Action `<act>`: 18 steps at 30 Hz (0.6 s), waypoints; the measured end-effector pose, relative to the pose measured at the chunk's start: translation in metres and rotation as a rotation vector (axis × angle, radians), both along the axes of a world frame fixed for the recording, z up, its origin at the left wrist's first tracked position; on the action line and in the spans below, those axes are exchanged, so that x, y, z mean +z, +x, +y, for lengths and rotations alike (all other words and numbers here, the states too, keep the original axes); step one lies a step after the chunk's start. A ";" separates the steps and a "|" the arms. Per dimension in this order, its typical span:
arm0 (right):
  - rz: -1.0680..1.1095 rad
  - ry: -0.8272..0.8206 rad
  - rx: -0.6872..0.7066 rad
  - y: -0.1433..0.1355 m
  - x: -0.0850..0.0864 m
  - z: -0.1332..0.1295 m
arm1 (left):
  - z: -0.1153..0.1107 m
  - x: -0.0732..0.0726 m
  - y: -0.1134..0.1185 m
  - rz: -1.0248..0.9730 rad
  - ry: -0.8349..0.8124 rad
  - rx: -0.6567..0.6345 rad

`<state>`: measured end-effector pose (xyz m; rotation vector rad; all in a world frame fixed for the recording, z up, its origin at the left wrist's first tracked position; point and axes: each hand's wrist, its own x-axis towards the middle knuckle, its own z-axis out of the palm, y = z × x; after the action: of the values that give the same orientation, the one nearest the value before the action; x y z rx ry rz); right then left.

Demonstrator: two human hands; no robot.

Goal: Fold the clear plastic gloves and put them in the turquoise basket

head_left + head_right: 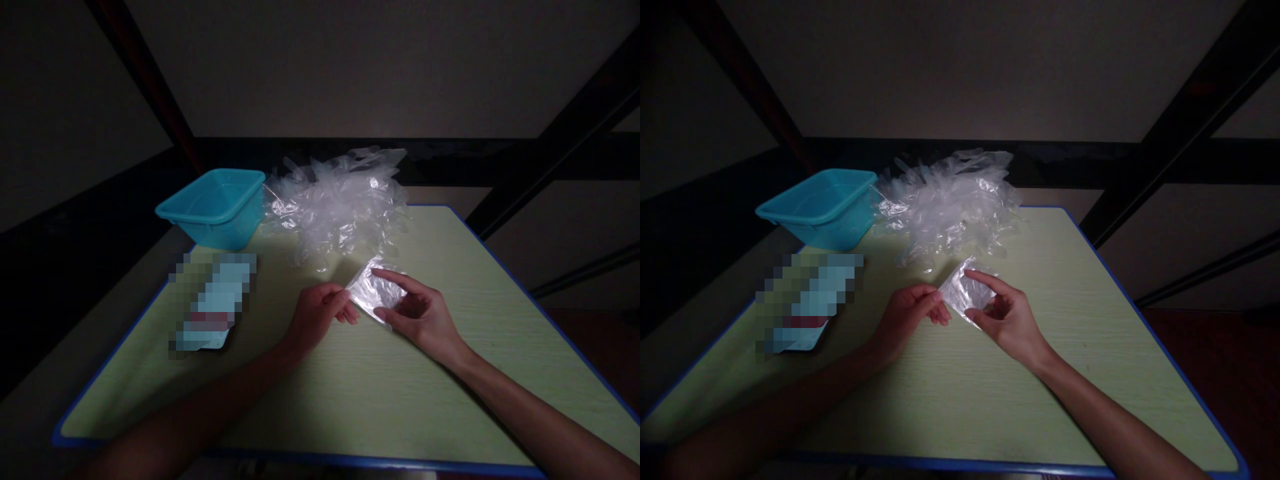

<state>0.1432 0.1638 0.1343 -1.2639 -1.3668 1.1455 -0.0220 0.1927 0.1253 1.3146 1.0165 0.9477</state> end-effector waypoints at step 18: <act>-0.014 0.003 -0.040 0.003 -0.001 0.001 | 0.028 0.022 -0.026 -0.275 0.060 0.467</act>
<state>0.1459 0.1653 0.1334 -1.2937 -1.3475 1.1089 -0.0478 0.2211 0.1474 0.9723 1.1048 1.4772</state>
